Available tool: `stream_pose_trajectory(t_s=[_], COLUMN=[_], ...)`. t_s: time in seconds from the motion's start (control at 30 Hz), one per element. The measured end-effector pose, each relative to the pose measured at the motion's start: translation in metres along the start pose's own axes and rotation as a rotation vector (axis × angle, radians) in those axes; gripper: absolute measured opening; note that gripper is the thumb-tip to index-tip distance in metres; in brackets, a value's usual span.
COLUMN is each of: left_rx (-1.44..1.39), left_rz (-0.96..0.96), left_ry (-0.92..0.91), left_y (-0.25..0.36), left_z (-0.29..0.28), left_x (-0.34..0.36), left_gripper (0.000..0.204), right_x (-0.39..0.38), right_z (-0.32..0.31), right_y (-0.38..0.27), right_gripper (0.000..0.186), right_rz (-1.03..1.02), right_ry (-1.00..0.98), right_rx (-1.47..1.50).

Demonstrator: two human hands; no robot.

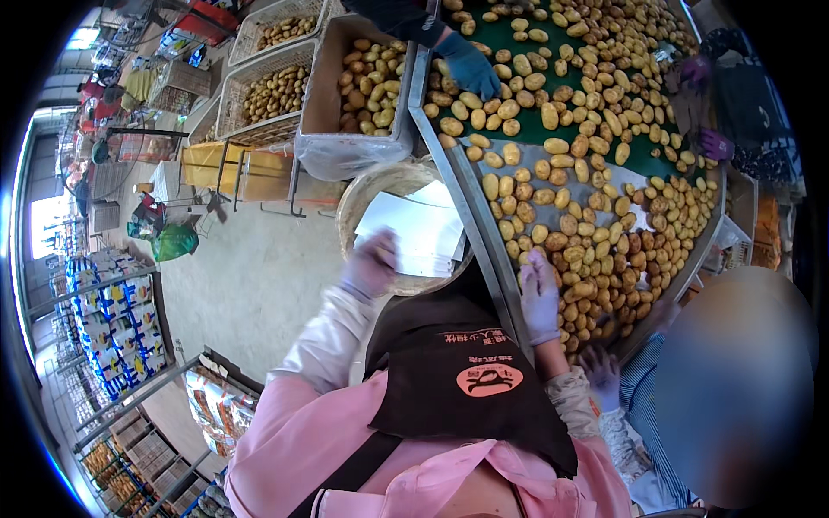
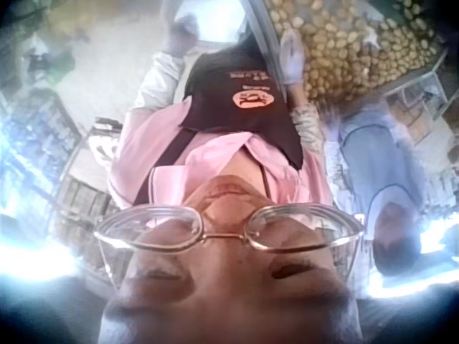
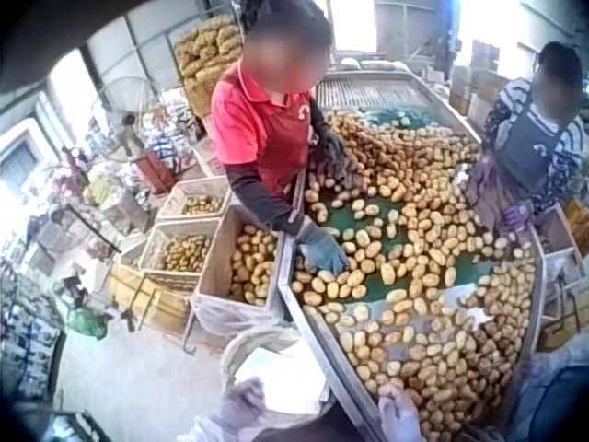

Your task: The person sorts potatoes on a conveyor belt, places them into clear plastic bags, weighs the bags on a digital scale, and seals them with a handheld heat sealer. The sealed bags are then stacked on a nearby table.

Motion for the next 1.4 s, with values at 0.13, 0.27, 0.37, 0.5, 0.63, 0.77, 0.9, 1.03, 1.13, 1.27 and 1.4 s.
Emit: stream_pose_trajectory(t_s=[0.13,0.27,0.37,0.5,0.63,0.77,0.9,1.03,1.13,1.27,1.4], left_rx=[0.138,0.095,0.426,1.162,2.166,2.185,2.739,3.041,2.888,2.644,2.261], left_rz=[0.604,0.775,0.715,0.494,0.956,0.862,0.769,0.736,0.67,0.184,0.214], left_ry=[-0.55,0.641,0.526,0.351,-0.134,-0.219,-0.024,-0.51,-0.792,-1.22,-0.802], left_y=[0.188,0.264,0.193,0.051,-0.031,-0.077,-0.122,-0.209,-0.248,-0.265,-0.215], left_z=[-0.011,-0.061,-0.054,-0.007,0.099,0.161,0.184,0.158,0.143,0.13,0.153], left_x=[-0.039,-0.041,0.001,0.049,0.074,0.15,0.199,0.154,0.127,0.112,0.137], left_gripper=[0.023,0.025,0.023,0.03,0.038,0.036,0.048,0.06,0.058,0.044,0.033], right_x=[0.005,0.01,-0.01,-0.045,-0.051,-0.037,-0.027,0.027,0.104,0.166,0.117], right_z=[-0.011,0.004,-0.003,-0.054,-0.113,-0.089,-0.084,-0.156,-0.171,-0.135,-0.096], right_y=[-0.006,0.001,0.021,0.05,0.064,0.038,0.044,0.015,-0.031,-0.03,0.034], right_gripper=[0.03,0.034,0.044,0.05,0.055,0.042,0.027,0.022,0.025,0.045,0.044], right_rz=[-0.239,-0.345,-0.417,-0.26,0.427,-0.257,-0.157,0.111,-0.335,-0.35,-0.193], right_ry=[-0.028,0.026,-0.022,-0.334,-0.004,0.07,-0.294,0.286,0.4,0.408,0.051], right_rx=[-0.235,-0.412,-0.838,-1.148,-1.088,-0.99,-1.108,-0.747,-0.607,-0.79,-1.083])
Point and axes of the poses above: each hand's wrist, its own x-axis towards the middle knuckle, its own z-axis out of the palm, y = z × x, the point moved 4 cm from there along x, towards the middle knuckle, and after that the axes turned 10 degrees about x, right-handed, at the moved point
